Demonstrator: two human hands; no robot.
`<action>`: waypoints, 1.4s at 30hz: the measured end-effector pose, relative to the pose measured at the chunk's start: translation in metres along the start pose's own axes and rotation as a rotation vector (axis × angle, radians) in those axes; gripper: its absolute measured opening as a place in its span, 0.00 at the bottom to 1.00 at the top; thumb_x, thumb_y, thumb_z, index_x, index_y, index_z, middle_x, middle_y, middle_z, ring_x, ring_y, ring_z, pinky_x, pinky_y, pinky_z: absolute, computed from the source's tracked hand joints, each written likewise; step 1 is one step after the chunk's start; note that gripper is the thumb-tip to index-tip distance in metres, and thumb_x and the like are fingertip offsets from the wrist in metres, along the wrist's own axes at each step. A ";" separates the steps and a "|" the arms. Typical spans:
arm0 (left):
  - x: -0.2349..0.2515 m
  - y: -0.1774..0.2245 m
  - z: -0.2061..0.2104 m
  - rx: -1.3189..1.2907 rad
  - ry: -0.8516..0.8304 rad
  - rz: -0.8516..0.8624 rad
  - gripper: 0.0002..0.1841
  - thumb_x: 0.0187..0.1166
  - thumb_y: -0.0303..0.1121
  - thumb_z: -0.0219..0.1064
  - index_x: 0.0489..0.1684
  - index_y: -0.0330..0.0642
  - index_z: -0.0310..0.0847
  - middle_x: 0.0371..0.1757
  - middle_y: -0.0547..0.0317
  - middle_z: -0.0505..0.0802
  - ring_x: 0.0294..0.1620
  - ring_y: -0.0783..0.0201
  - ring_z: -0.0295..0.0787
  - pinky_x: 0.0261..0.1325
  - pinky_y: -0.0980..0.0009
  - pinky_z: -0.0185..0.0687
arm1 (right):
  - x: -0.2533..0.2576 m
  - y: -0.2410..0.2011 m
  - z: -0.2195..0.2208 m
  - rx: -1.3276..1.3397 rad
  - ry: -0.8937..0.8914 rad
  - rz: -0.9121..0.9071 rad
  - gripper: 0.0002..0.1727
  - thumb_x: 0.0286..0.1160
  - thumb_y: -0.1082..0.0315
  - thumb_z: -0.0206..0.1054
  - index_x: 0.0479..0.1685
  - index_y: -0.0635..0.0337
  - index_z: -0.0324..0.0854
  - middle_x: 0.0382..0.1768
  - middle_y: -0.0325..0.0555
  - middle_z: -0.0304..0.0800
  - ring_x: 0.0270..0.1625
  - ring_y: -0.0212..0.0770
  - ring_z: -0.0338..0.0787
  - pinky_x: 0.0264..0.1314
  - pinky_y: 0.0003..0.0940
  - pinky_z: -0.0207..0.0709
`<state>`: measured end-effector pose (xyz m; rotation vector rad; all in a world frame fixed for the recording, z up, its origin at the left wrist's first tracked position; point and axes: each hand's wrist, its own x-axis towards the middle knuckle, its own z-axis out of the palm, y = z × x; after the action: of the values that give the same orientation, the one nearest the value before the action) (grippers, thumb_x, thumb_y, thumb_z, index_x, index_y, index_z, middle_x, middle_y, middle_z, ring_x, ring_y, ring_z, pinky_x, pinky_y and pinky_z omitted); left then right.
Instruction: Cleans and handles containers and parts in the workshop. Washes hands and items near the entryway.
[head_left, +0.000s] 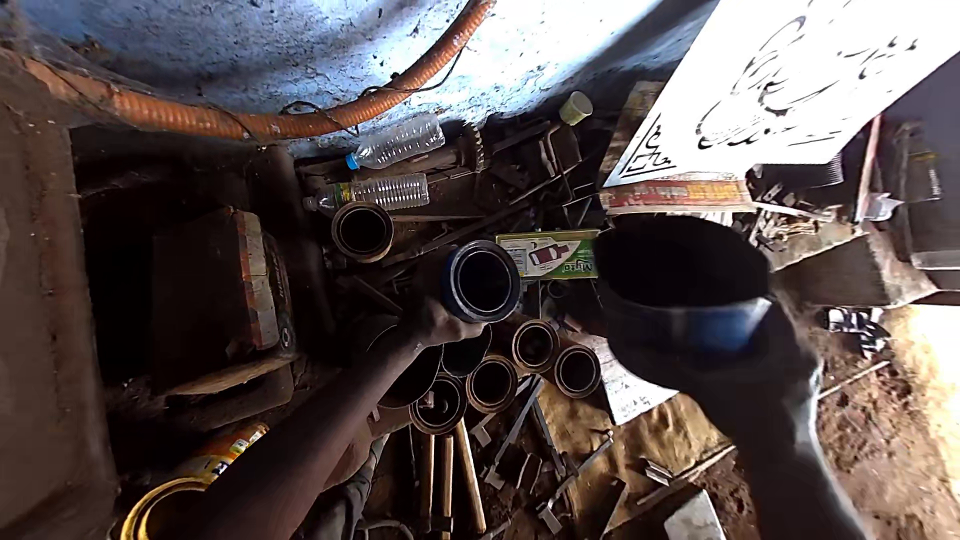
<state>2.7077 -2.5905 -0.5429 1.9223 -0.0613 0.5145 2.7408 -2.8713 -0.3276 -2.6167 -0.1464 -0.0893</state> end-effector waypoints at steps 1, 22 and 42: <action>0.003 -0.004 0.000 0.003 -0.016 0.001 0.51 0.35 0.54 0.89 0.65 0.31 0.79 0.58 0.44 0.92 0.64 0.57 0.89 0.71 0.57 0.83 | -0.023 0.015 0.006 0.144 0.052 0.100 0.63 0.24 0.36 0.89 0.72 0.62 0.73 0.55 0.43 0.91 0.55 0.33 0.92 0.58 0.38 0.90; 0.044 -0.064 0.056 0.084 -0.781 -0.172 0.68 0.27 0.40 0.94 0.86 0.35 0.59 0.78 0.43 0.81 0.80 0.57 0.76 0.85 0.60 0.68 | -0.224 0.045 0.113 0.606 0.338 0.452 0.71 0.24 0.42 0.94 0.80 0.71 0.65 0.73 0.47 0.83 0.75 0.28 0.81 0.80 0.28 0.75; -0.226 0.247 0.035 -0.164 -0.729 -0.420 0.80 0.26 0.68 0.91 0.86 0.22 0.54 0.80 0.36 0.78 0.82 0.58 0.75 0.86 0.60 0.70 | -0.376 0.014 0.069 0.544 0.455 0.697 0.57 0.39 0.43 0.88 0.76 0.67 0.73 0.69 0.59 0.83 0.72 0.38 0.82 0.73 0.32 0.80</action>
<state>2.4464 -2.7665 -0.4245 1.8017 -0.1582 -0.4689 2.3718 -2.8819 -0.4290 -1.9143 0.7793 -0.3371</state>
